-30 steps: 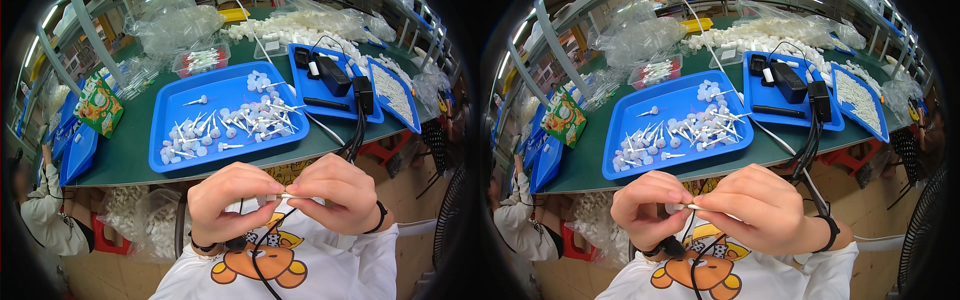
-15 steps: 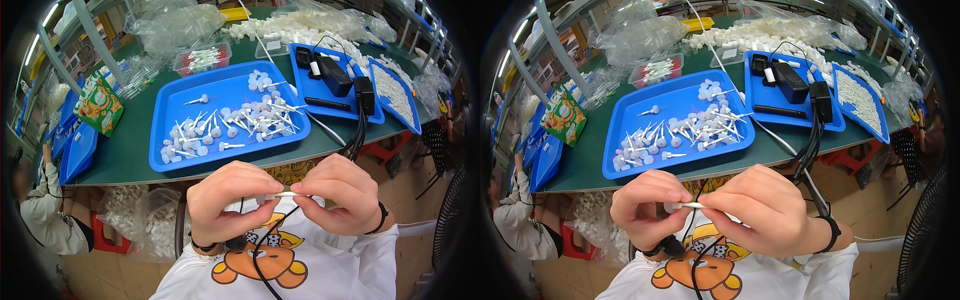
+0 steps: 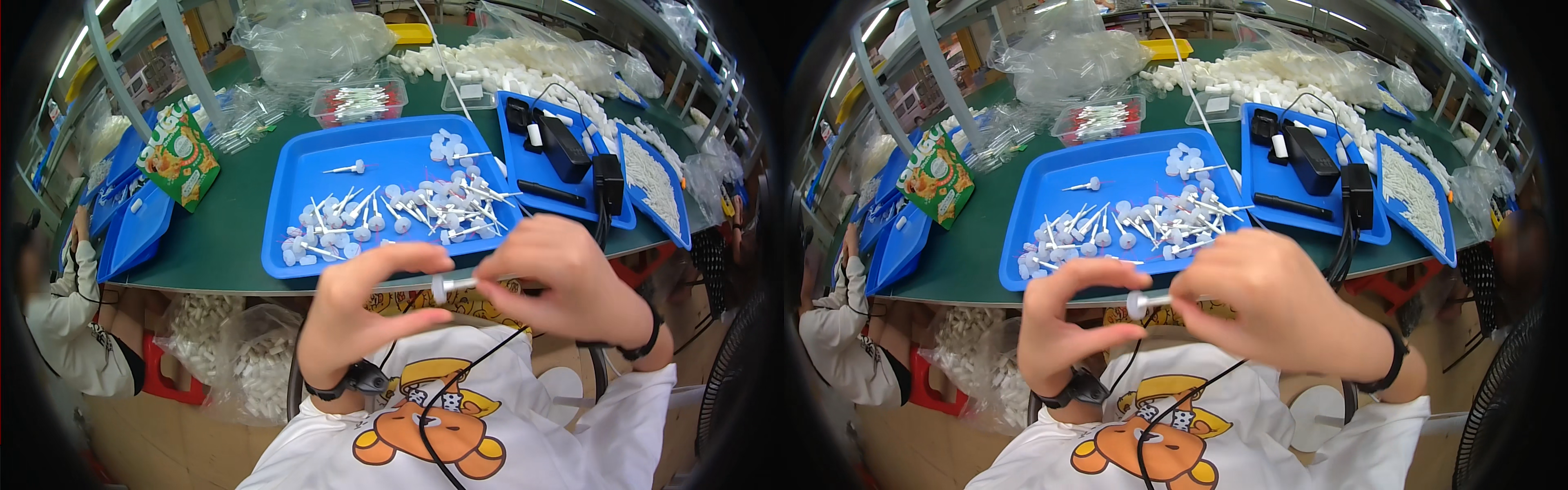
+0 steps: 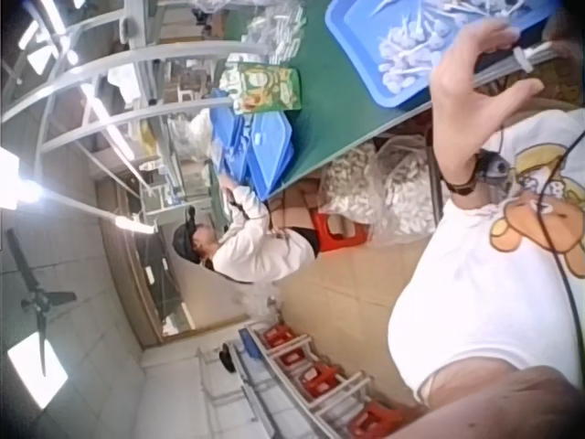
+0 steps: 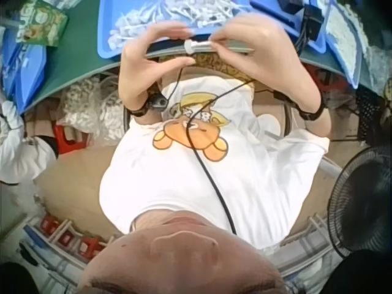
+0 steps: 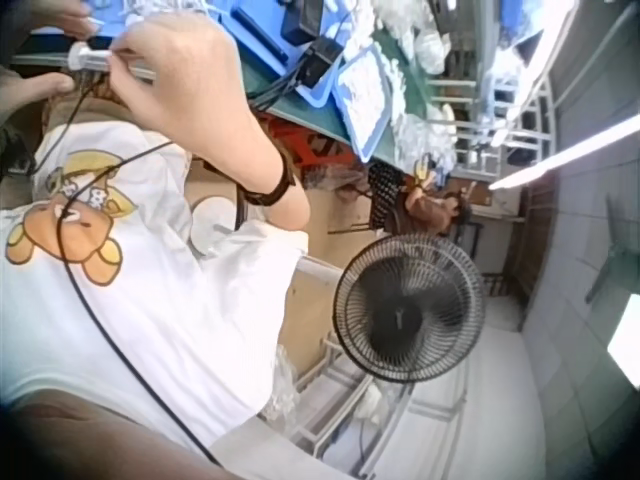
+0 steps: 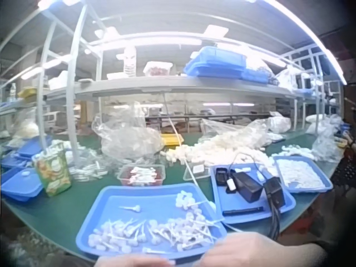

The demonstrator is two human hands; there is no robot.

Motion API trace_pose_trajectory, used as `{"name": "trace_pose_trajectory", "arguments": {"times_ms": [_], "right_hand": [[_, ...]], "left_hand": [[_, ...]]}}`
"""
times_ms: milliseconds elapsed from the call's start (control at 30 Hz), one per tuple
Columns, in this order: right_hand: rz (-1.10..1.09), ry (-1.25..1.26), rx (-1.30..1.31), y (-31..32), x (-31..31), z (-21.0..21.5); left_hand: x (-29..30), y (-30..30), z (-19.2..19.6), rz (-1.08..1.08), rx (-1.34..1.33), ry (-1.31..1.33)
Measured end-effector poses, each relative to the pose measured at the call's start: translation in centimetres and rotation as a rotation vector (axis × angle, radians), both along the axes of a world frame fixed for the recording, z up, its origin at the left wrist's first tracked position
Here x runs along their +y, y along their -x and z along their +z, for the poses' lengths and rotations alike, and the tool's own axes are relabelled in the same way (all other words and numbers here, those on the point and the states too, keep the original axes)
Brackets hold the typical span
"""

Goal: The person sits at a factory workstation and repeatedly assembles small white plastic components. They pick up a round cap and a thin rod from a blue tray, insert the rod into the cap, and place the finished unit back into the tray.

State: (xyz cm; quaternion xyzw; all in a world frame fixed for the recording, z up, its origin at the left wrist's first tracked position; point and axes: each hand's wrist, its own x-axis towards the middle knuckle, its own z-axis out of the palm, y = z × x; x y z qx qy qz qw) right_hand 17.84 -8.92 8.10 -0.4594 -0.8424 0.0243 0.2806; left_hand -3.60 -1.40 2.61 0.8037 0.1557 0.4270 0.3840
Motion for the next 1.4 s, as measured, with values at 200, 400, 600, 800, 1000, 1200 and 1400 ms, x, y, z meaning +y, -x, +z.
{"name": "trace_pose_trajectory", "arguments": {"times_ms": [200,400,600,800,1000,1200,1400], "right_hand": [[-0.097,0.211,0.023,-1.7,9.3,0.6],[-0.273,0.523,0.092,-4.4,18.2,-1.8],[-0.327,0.466,-0.314,-4.4,20.5,-2.6],[-0.322,0.372,-0.36,-3.6,21.5,-1.0],[-0.348,0.27,-0.436,-3.0,24.9,0.1],[-0.326,0.112,-0.351,-0.9,28.9,-1.2],[-0.275,0.028,-0.315,1.3,33.0,-2.2]], "left_hand": [[3.6,5.0,-0.5,0.571,0.075,0.001],[6.8,7.5,-2.8,0.991,0.269,-0.254],[8.5,8.0,-3.7,1.024,0.368,-0.163],[10.4,7.2,-3.9,0.984,0.473,-0.174],[11.0,6.9,-4.4,0.853,0.55,-0.154],[11.0,7.1,-3.9,0.773,0.534,-0.051],[10.9,7.2,-3.9,0.776,0.503,-0.143]]}}
